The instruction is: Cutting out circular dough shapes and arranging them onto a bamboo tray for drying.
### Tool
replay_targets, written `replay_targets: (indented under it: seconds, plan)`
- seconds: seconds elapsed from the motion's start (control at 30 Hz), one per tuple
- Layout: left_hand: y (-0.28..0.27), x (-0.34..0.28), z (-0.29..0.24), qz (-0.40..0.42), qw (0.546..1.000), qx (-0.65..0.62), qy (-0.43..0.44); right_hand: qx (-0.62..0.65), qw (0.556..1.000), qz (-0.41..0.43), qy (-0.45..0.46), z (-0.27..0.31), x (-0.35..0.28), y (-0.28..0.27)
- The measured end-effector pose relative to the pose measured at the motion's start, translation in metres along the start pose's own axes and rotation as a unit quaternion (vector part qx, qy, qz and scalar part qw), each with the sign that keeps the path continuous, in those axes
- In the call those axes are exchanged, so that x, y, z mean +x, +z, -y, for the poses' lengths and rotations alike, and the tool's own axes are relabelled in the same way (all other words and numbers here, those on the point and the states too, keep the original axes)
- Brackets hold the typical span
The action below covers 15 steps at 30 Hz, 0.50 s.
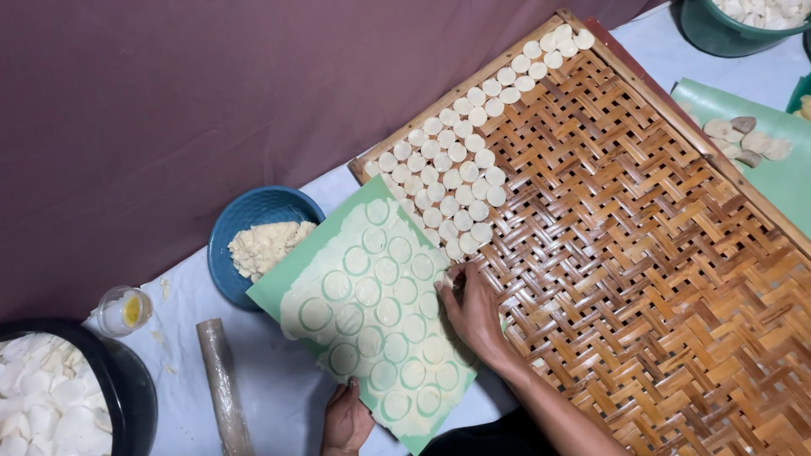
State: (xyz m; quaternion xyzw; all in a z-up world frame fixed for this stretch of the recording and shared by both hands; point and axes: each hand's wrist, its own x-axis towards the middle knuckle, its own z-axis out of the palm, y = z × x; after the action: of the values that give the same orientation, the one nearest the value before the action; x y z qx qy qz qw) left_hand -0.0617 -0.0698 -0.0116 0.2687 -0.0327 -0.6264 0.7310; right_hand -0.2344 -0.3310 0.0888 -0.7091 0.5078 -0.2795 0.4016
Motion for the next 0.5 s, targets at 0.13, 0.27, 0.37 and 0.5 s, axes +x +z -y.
replay_targets:
  seconds: [0.13,0.27,0.37,0.5]
  plan:
    - [0.005,0.014,0.004,-0.038,0.999,-0.012,-0.013,0.062,0.993,0.023,0.101,-0.010,0.013,0.000]
    - [0.023,0.034,0.000,-0.025,0.999,-0.020,-0.029,0.108,0.982,0.036,0.148,-0.005,0.030,-0.019]
    - [0.033,0.051,-0.003,-0.030,0.999,-0.022,-0.029,0.125,0.980,0.017,0.153,-0.004,0.063,-0.037]
    - [0.056,0.069,-0.010,-0.036,0.999,-0.006,-0.039,0.023,0.991,-0.019,0.129,-0.050,0.159,-0.047]
